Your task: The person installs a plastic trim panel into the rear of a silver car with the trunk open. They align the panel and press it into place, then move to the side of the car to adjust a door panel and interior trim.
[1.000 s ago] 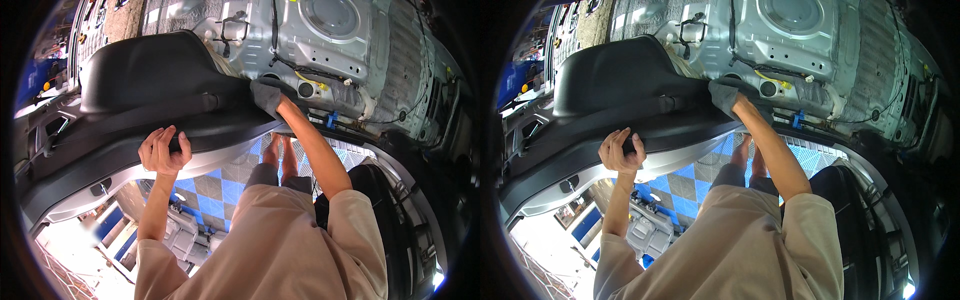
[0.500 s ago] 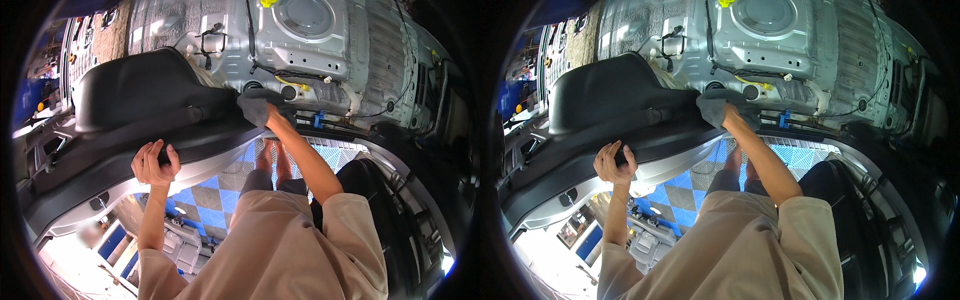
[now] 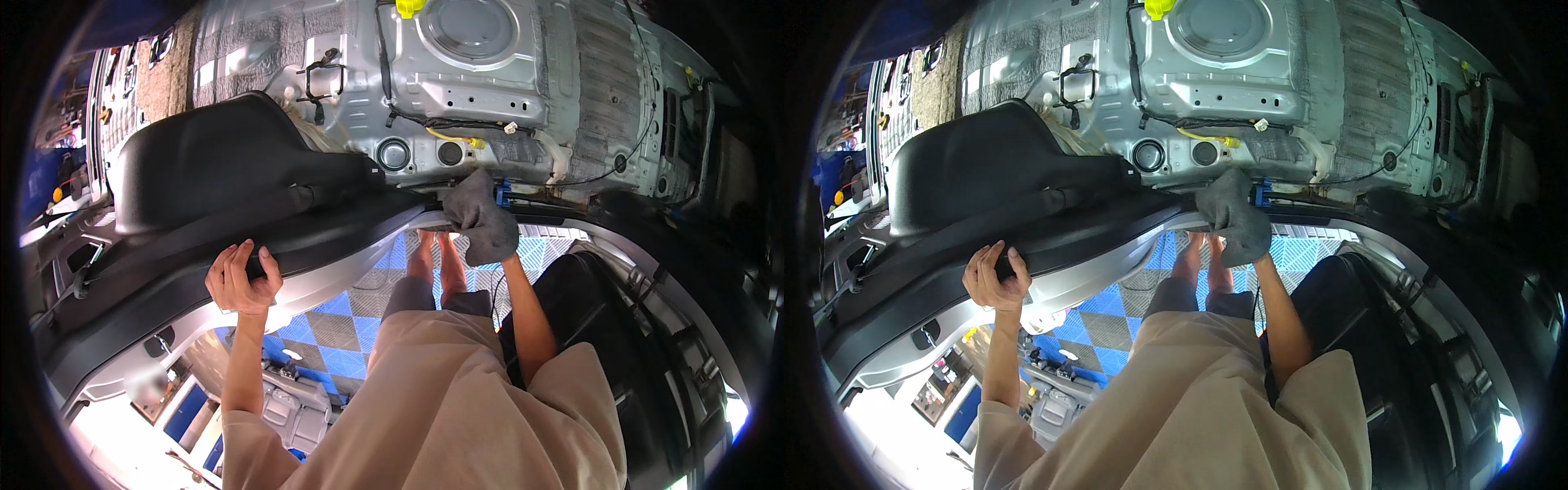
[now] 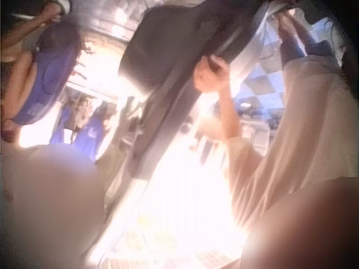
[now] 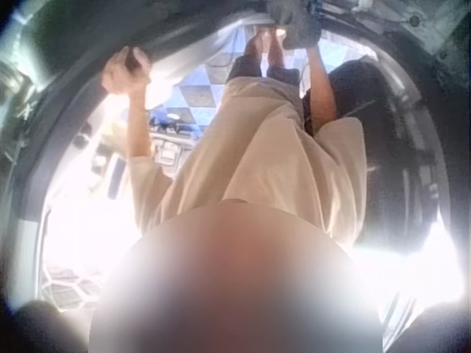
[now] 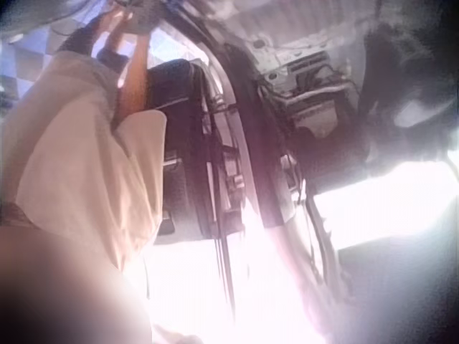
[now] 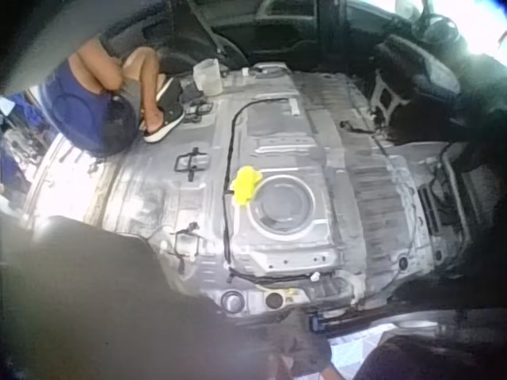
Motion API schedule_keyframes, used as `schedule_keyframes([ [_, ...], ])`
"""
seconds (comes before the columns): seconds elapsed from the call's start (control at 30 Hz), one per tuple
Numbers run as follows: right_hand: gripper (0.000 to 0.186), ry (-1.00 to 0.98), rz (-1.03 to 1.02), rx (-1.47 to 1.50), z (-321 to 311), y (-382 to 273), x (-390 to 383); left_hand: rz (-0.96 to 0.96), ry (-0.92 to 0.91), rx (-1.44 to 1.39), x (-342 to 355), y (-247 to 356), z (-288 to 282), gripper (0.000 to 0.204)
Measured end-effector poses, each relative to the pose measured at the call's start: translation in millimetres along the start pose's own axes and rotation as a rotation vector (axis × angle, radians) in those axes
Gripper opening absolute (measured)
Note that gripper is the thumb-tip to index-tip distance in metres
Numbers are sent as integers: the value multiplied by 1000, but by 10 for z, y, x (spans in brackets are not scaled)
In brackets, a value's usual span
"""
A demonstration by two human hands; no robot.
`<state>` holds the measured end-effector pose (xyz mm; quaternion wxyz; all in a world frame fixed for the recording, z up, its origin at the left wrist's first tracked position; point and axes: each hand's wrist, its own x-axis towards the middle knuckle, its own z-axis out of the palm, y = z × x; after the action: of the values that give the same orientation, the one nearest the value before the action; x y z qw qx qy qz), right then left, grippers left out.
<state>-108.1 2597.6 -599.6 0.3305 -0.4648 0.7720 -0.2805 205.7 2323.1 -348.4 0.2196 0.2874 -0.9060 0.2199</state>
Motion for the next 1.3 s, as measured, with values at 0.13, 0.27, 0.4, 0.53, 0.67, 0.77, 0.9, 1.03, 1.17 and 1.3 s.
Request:
schedule_keyframes([
  [0.13, 21, 143, 37, 84, -63, 67, -175, -5, 8, -9, 22, 6, -7, 13],
  [0.27, 23, 269, -49, 4, -37, -38, 101, -3, 17, -2, 20, 4, -4, 13],
  [0.4, 24, 235, -12, -368, -42, -319, 612, -11, 3, -9, -14, -7, -3, 13],
  [0.53, 32, -128, 157, -849, 158, -621, 909, -17, -18, -23, -37, -4, -13, 13],
  [0.67, 38, -369, 281, -255, 171, -374, 832, -18, 3, -4, -21, -16, 4, 14],
  [0.77, 40, 158, 88, -42, 63, -204, 616, -9, 5, -10, -18, -22, 5, 14],
  [0.9, 41, 177, 87, -86, -118, -277, 637, -6, 11, -3, -31, -26, 14, 15],
  [1.03, 35, -15, 178, -267, -98, -345, 848, -9, 7, 6, -39, -29, 14, 15],
  [1.17, 26, 137, 48, -464, 154, -198, 863, -13, -3, 10, -35, -29, 12, 15],
  [1.3, 21, 150, -161, -462, 217, -39, 890, -3, 12, 2, -30, -23, 18, 15],
])
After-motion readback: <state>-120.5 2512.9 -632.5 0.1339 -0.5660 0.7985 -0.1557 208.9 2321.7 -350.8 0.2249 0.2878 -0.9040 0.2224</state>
